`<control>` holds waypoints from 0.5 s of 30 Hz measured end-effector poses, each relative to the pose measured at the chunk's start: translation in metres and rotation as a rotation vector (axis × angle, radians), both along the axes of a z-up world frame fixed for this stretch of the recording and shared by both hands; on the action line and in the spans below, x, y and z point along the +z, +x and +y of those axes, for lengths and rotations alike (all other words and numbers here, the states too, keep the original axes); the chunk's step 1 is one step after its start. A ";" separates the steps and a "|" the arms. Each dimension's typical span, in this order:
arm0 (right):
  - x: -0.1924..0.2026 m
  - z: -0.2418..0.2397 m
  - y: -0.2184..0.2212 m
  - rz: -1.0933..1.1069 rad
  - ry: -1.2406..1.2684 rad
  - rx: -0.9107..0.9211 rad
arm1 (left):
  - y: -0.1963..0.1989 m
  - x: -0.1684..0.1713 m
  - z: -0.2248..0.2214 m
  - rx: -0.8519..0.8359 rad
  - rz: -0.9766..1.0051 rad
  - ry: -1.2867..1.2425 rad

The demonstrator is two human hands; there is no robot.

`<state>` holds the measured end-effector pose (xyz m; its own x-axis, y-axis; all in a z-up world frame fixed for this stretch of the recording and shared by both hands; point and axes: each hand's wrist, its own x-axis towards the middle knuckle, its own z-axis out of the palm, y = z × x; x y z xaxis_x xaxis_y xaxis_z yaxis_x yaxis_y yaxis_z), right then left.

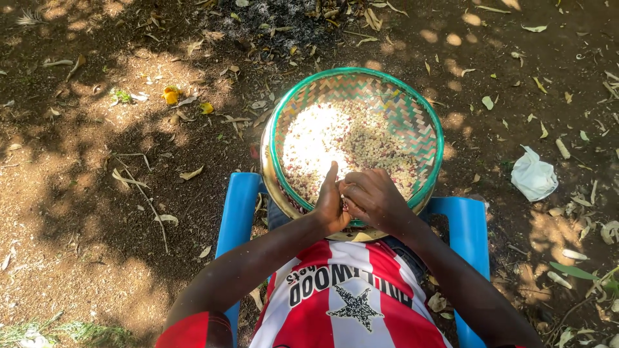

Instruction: Sorting and sifting grains in a woven basket by hand to remove debris

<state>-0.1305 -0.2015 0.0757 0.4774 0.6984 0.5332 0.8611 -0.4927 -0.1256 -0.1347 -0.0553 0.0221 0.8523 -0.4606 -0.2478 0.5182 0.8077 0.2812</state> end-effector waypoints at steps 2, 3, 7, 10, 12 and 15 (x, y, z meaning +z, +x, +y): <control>0.004 -0.003 0.003 -0.011 0.010 0.007 | -0.001 0.012 0.002 -0.008 -0.009 0.013; 0.009 -0.006 0.005 -0.044 0.032 0.001 | -0.002 0.021 0.003 -0.028 0.018 0.069; 0.016 -0.051 0.027 -0.126 0.170 -0.117 | 0.002 -0.004 0.010 -0.102 0.081 0.194; 0.086 -0.089 0.032 -0.409 0.214 -0.526 | 0.001 0.011 0.014 -0.164 0.036 0.307; 0.098 -0.101 0.023 -0.440 0.246 -0.598 | 0.004 0.003 0.013 -0.172 0.031 0.257; 0.056 -0.108 0.018 -0.060 0.320 -0.581 | 0.013 0.001 0.013 -0.130 -0.011 0.196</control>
